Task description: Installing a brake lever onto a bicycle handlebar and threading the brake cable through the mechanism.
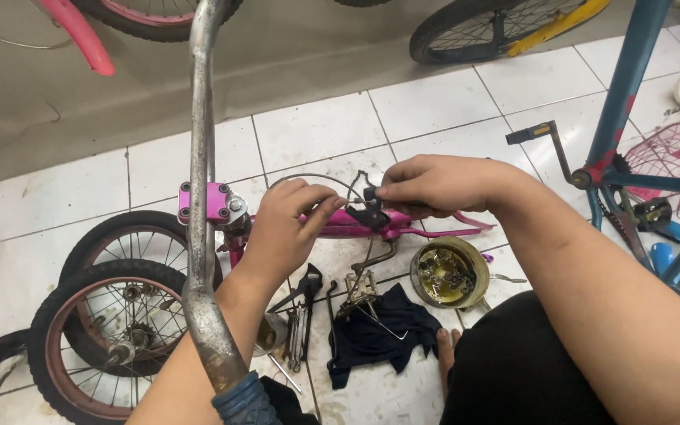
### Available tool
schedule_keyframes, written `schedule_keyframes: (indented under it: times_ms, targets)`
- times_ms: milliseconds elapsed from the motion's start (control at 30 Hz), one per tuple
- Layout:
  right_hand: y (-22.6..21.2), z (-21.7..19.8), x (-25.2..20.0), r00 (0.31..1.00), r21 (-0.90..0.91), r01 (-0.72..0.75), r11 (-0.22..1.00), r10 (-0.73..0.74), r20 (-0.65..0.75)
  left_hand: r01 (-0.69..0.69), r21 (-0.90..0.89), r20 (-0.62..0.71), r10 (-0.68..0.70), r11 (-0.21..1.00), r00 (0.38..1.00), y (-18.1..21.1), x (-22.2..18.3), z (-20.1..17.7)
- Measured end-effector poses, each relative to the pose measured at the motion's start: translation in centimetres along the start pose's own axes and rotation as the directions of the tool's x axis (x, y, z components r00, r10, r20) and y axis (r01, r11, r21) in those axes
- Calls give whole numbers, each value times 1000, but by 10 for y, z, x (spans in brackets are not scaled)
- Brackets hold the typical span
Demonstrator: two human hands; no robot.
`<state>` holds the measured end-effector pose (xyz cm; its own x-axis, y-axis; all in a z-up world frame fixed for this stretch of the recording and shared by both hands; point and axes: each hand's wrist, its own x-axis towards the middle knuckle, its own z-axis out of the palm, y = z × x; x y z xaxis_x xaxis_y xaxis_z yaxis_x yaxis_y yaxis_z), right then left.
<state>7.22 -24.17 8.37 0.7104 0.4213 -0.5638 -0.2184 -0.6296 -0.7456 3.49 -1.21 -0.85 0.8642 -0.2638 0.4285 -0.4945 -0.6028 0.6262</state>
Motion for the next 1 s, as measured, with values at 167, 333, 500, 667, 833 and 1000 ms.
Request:
schedule_keyframes:
  times_ms: [167,333,500,667,833,1000]
  targets:
    - [7,-8,8,999,-259,7,966,2,35,-32,35,37,31,999,999,4,-3,-1]
    - [2,-11,6,998,-302,30,953,-14,54,-40,86,99,32,996,995,7,-4,3]
    - [2,-13,8,999,-405,24,914,-11,33,-44,118,91,33,992,995,7,-5,5]
    - [5,-14,16,997,-434,36,900,-5,71,-35,138,102,21,990,995,0,-4,9]
    - [4,-10,20,994,-469,62,881,-14,106,-24,179,164,-6,984,986,6,-2,5]
    - [1,-6,18,990,-504,58,862,14,138,-29,211,226,-20,977,974,12,-1,1]
